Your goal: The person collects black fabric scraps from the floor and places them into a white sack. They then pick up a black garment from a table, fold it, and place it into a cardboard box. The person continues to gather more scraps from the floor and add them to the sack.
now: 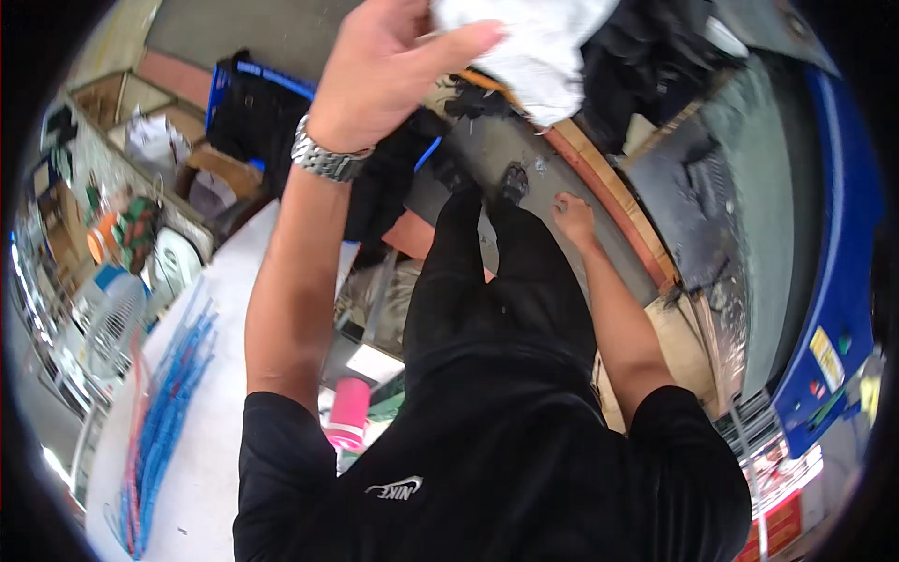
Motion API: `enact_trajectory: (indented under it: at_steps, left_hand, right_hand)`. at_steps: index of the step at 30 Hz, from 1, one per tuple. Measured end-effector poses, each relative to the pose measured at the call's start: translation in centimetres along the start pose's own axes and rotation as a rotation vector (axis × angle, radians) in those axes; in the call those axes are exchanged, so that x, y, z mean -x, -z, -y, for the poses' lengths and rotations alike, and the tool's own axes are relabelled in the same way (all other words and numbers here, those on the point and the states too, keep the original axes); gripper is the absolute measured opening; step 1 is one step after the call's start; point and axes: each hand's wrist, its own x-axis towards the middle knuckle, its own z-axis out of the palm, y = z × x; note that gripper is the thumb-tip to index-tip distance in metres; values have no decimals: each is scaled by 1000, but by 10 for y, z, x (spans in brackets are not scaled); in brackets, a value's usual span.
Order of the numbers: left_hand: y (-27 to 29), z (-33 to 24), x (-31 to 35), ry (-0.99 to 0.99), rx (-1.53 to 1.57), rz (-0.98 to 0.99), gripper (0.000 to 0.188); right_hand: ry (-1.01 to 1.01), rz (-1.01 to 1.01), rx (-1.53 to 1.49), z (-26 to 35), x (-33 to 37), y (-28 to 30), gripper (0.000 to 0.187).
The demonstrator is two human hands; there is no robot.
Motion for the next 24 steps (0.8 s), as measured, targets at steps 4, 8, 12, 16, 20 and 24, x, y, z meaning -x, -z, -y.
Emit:
enact_trajectory:
  at_steps: [4, 8, 12, 16, 20, 24]
  left_hand:
    - [12, 40, 52, -31, 52, -3, 72]
    - [26, 123, 133, 17, -50, -271, 66]
    - [34, 230, 258, 332, 58, -658, 60]
    - [41, 338, 385, 655, 125, -904, 55]
    - [45, 406, 475, 814, 125, -1073, 52]
    - [41, 463, 543, 857, 259, -1243, 51]
  right_hand:
    - [-37, 315, 301, -28, -57, -53, 45]
    - [239, 345, 434, -2, -127, -104, 54]
    - [474, 307, 520, 31, -195, -182, 66]
    - [549, 271, 709, 68, -283, -253, 84]
    - [573, 118, 993, 69, -380, -302, 98]
    - [484, 64, 1207, 63, -463, -325, 135]
